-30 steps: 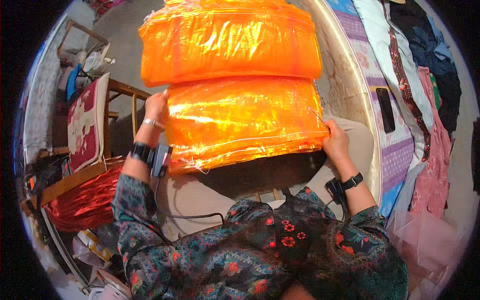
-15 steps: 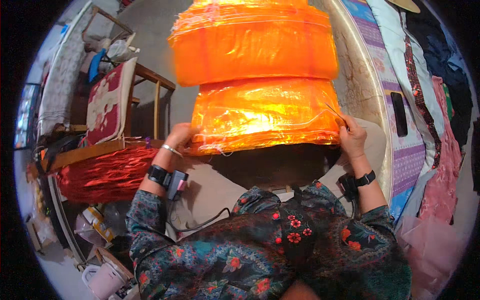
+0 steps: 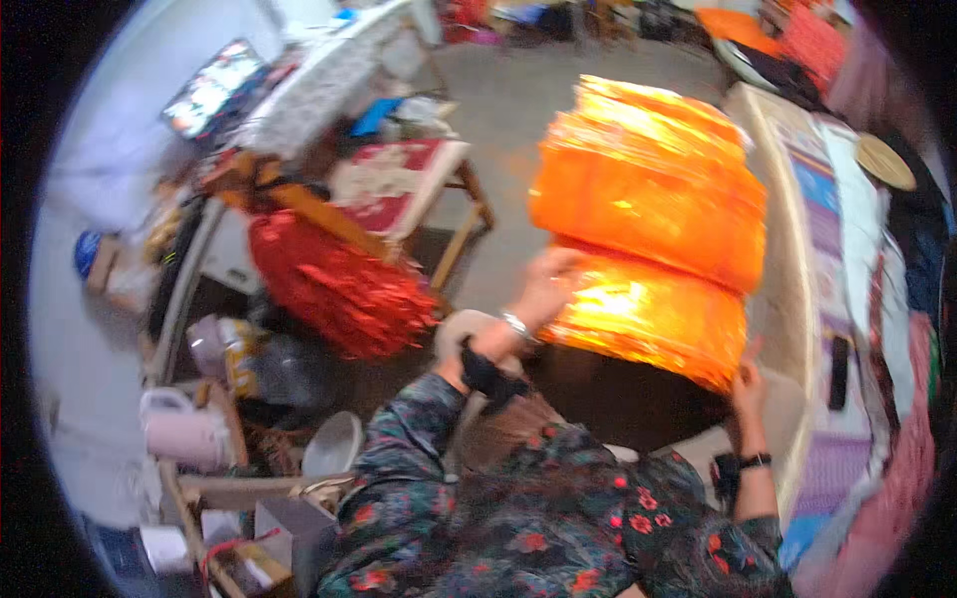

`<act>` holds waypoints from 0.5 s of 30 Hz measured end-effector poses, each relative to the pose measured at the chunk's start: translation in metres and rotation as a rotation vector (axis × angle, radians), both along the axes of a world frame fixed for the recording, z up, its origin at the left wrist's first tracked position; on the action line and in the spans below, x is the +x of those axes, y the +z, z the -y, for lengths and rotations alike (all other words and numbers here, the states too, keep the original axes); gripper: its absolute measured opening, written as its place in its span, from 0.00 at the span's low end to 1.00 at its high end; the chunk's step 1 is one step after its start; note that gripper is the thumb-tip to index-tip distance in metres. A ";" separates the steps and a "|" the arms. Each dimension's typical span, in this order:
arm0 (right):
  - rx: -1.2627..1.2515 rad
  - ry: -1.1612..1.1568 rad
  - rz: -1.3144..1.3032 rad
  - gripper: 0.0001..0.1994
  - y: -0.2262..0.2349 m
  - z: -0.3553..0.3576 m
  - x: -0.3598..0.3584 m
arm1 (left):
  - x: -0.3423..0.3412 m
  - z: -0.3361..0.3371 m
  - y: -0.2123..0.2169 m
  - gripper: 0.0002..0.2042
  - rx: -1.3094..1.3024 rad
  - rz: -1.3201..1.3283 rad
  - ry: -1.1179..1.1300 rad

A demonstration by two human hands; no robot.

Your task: Tying red strings to orange plastic sheets.

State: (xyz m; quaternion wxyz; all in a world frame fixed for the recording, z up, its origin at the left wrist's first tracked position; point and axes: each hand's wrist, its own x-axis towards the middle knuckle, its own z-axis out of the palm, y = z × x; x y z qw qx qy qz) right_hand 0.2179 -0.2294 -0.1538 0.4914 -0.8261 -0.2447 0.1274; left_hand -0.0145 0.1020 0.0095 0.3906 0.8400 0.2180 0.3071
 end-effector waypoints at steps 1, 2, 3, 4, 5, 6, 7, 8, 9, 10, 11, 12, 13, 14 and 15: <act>-0.070 -0.021 0.016 0.15 0.006 0.006 0.003 | 0.011 0.031 0.048 0.09 -0.187 0.141 -0.255; 0.064 -0.026 0.047 0.11 -0.002 0.013 0.007 | 0.012 0.065 0.104 0.08 -0.324 0.226 -0.469; -0.003 -0.009 0.051 0.09 0.009 0.009 0.007 | 0.004 0.087 0.144 0.08 -0.303 0.375 -0.685; -0.083 -0.008 0.065 0.06 0.017 0.004 0.005 | -0.002 0.106 0.178 0.10 -0.377 0.458 -0.864; -0.049 0.022 0.055 0.06 0.019 0.004 0.007 | -0.003 0.129 0.200 0.16 -0.628 0.683 -1.053; -0.021 0.054 0.031 0.06 0.021 -0.002 0.007 | -0.005 0.136 0.225 0.09 -0.666 0.721 -1.249; -0.009 0.055 0.008 0.06 0.021 0.002 0.011 | -0.006 0.135 0.231 0.09 -0.657 0.707 -1.246; 0.002 0.064 -0.016 0.06 0.020 0.000 0.015 | 0.005 0.144 0.230 0.09 -0.658 0.731 -1.283; 0.011 0.071 -0.037 0.06 0.019 -0.003 0.017 | 0.008 0.151 0.228 0.09 -0.659 0.758 -1.323; 0.008 0.061 -0.051 0.06 0.019 0.000 0.020 | 0.021 0.161 0.222 0.09 -0.672 0.794 -1.378; 0.016 0.101 -0.074 0.05 0.039 -0.019 0.009 | 0.028 0.174 0.220 0.10 -0.658 0.826 -1.389; 0.020 0.144 -0.096 0.05 0.021 -0.028 0.019 | 0.028 0.177 0.217 0.11 -0.642 0.862 -1.397; 0.011 0.109 -0.098 0.05 0.024 -0.017 0.023 | 0.040 0.189 0.218 0.11 -0.663 0.906 -1.478; 0.005 0.076 -0.099 0.05 0.024 -0.005 0.021 | 0.046 0.196 0.218 0.12 -0.681 0.951 -1.558; 0.010 0.058 -0.084 0.05 0.022 0.000 0.019 | 0.052 0.207 0.222 0.14 -0.671 0.999 -1.638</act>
